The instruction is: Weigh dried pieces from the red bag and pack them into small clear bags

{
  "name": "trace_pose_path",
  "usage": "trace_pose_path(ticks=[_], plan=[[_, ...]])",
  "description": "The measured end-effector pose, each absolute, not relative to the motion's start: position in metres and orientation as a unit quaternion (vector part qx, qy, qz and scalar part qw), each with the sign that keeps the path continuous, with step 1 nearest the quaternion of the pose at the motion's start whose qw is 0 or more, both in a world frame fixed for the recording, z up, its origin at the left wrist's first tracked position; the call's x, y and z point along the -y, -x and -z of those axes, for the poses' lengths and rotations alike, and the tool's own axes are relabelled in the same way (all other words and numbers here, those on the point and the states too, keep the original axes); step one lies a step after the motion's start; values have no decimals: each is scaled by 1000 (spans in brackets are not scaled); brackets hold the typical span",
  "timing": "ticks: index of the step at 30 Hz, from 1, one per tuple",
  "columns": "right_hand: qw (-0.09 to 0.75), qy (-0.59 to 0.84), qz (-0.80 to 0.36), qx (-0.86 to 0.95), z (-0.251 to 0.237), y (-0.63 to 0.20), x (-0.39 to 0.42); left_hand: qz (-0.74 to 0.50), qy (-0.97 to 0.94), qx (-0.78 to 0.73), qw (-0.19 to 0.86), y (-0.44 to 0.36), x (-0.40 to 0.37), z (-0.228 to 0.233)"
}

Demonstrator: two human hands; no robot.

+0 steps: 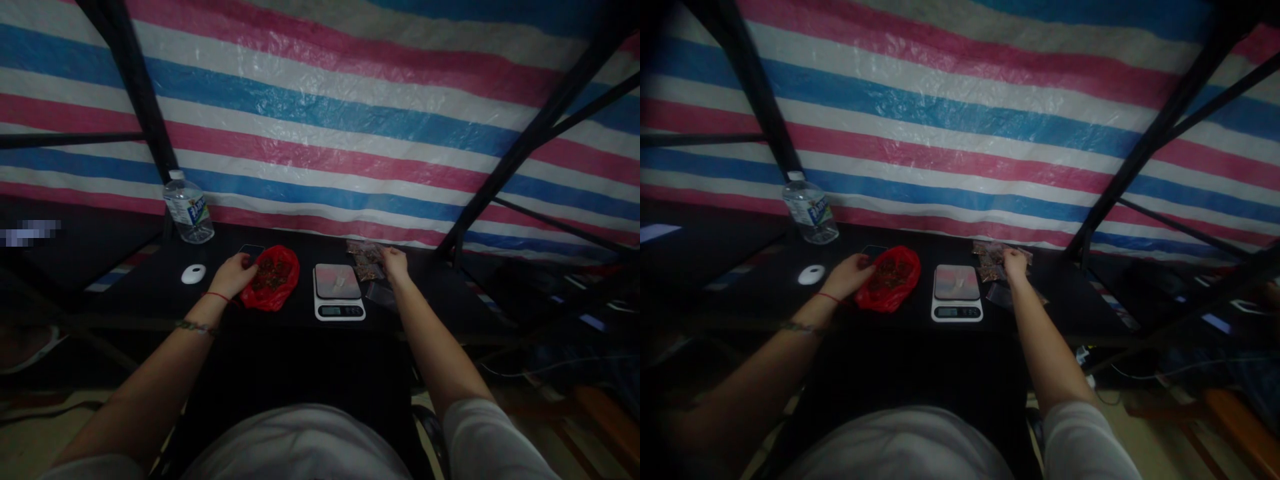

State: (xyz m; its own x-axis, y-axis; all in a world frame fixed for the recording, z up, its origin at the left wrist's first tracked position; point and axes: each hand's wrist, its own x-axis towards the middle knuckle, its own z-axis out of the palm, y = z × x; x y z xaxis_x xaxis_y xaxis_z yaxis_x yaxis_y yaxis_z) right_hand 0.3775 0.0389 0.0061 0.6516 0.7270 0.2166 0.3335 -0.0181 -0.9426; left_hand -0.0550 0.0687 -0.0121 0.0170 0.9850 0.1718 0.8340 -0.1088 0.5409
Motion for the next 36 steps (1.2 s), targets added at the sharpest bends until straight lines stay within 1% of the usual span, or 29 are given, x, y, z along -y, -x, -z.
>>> trace_pose_path(ticks=[2, 5, 6, 8, 9, 11, 13, 17, 19, 24, 29, 31, 34, 35, 36], plan=[[598, 665, -182, 409, -15, -361, -36, -219, -700, -659, 167, 59, -72, 14], [596, 586, -252, 488, -27, -317, -25, -161, -723, -644, 193, 64, -73, 12], [571, 561, -286, 527, -30, -298, -21, -145, -729, -637, 202, 65, -72, 10], [487, 518, -328, 622, -32, -258, -17, -129, -732, -628, 228, 66, -68, 4], [446, 499, -325, 668, -32, -239, -17, -127, -730, -626, 244, 66, -65, 1], [385, 478, -261, 745, -28, -205, -27, -124, -718, -626, 278, 66, -59, -3], [342, 483, -208, 778, -22, -180, -45, -122, -704, -627, 310, 65, -54, -5], [256, 606, -213, 723, -4, -156, -88, -145, -694, -623, 330, 65, -51, -8], [237, 639, -217, 699, 5, -152, -103, -167, -691, -621, 329, 65, -50, -10], [207, 654, -230, 690, 16, -149, -118, -201, -673, -622, 347, 64, -48, -13], [209, 640, -238, 699, 11, -152, -117, -231, -653, -609, 386, 64, -49, -11], [265, 619, -232, 702, 9, -154, -115, -255, -663, -598, 373, 66, -51, -11], [396, 570, -211, 688, 7, -155, -110, -318, -705, -562, 293, 69, -54, -12], [419, 557, -210, 686, 8, -155, -109, -334, -716, -553, 264, 70, -55, -12], [423, 551, -214, 687, 8, -155, -107, -342, -721, -549, 248, 70, -55, -12]])
